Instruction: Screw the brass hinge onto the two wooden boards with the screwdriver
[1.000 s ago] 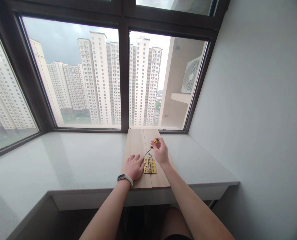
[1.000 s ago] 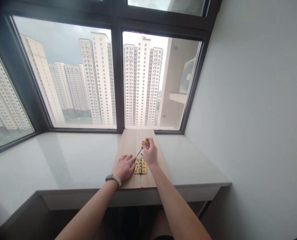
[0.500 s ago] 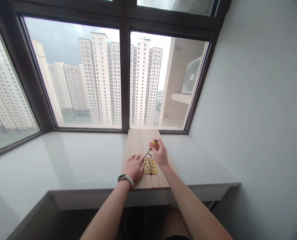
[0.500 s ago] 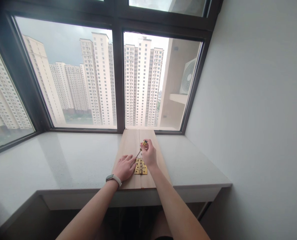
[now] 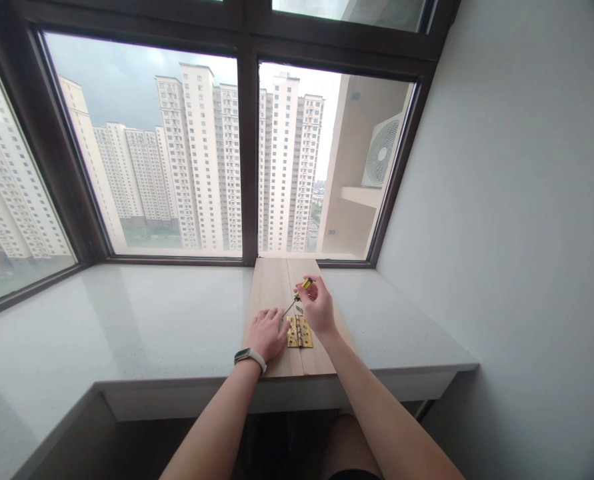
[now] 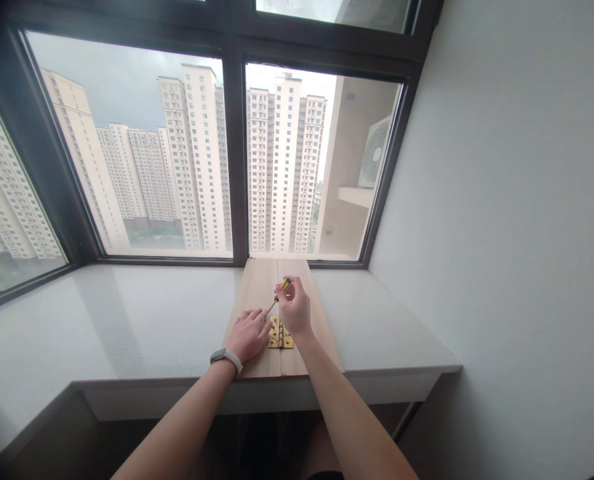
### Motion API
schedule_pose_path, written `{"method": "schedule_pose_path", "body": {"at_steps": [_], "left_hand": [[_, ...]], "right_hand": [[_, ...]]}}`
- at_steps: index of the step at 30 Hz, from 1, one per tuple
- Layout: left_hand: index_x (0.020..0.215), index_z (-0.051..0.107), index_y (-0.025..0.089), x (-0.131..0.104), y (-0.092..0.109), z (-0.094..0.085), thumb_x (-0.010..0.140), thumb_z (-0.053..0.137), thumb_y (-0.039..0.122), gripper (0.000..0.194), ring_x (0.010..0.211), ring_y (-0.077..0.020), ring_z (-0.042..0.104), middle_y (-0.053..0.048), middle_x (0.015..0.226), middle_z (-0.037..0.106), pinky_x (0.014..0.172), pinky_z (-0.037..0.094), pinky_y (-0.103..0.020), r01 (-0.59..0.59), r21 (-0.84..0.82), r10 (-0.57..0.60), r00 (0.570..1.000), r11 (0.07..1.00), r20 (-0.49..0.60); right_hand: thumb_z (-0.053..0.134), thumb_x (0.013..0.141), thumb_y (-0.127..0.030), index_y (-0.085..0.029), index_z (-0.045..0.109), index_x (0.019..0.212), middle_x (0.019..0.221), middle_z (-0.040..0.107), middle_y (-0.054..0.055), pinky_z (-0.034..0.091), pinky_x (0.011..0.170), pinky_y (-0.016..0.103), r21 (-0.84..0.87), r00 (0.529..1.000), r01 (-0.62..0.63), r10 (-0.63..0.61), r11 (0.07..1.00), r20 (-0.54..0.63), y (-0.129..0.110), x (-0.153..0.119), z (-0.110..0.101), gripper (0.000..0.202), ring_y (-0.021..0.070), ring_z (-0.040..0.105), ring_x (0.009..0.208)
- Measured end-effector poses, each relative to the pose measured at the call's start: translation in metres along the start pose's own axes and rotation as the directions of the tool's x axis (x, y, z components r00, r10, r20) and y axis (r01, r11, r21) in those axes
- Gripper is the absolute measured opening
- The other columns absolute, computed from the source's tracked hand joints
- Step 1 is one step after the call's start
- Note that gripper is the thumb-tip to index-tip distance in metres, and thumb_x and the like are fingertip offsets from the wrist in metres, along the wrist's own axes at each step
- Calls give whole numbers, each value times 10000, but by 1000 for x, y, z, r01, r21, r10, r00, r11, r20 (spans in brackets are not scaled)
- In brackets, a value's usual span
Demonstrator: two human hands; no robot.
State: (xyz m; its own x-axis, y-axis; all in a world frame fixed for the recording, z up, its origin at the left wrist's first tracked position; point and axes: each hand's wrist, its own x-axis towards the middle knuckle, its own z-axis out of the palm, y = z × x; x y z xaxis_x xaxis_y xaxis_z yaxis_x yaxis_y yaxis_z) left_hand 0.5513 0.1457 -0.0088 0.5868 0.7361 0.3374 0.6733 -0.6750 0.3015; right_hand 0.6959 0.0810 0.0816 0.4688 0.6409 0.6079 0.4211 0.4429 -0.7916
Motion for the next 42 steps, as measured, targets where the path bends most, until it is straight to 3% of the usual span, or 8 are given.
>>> {"method": "schedule_pose_path", "body": {"at_steps": [13,17,22,30,36,42], "left_hand": [[1489,555,339,0,0,-3,1106,200,477,540,1373,-277,452,-47,1498,571,1127,375,-446,-15,-12,15,1000,1000,-3],[1482,560,332,0,-1,-2,1105,198,482,544,1377,-279,452,-47,1502,570,1128,373,-444,-7,-6,7,1000,1000,-11],[1478,565,317,-1,-1,-2,1104,196,485,551,1373,-283,452,-54,1501,570,1123,375,-447,-21,-5,21,1000,1000,-8],[1445,582,309,-2,1,-4,1109,179,476,551,1346,-274,463,-57,1477,579,1098,388,-437,-28,-2,28,999,1000,-21],[1402,611,295,-2,2,-6,1111,186,468,543,1335,-273,463,-55,1456,591,1101,385,-436,-35,-14,34,999,999,-25],[1368,622,274,-2,1,-3,1112,185,476,545,1348,-280,453,-58,1487,570,1109,383,-450,-31,-27,30,999,999,-35]], "right_hand": [[663,944,-457,-264,626,1156,978,771,62,635,837,394,6,997,2,-3,1000,73,-3,-1,1,289,244,772,884],[645,951,-426,-263,622,1263,1085,764,81,632,861,403,61,981,-22,10,998,191,-3,3,-2,353,235,776,920],[605,970,-403,-270,603,1368,1149,752,89,616,927,432,107,927,-13,-28,994,373,-12,9,-6,419,229,765,1000],[721,908,-426,-260,691,1107,891,758,47,637,805,404,-125,954,198,-163,972,250,-28,-5,0,261,227,724,804],[673,943,-421,-270,681,1191,971,777,36,639,814,380,-44,919,161,-134,986,371,-31,-5,1,291,215,755,872],[734,900,-423,-258,684,995,859,749,11,635,750,360,-82,924,187,-146,979,353,-31,-7,-3,197,209,736,767]]}}
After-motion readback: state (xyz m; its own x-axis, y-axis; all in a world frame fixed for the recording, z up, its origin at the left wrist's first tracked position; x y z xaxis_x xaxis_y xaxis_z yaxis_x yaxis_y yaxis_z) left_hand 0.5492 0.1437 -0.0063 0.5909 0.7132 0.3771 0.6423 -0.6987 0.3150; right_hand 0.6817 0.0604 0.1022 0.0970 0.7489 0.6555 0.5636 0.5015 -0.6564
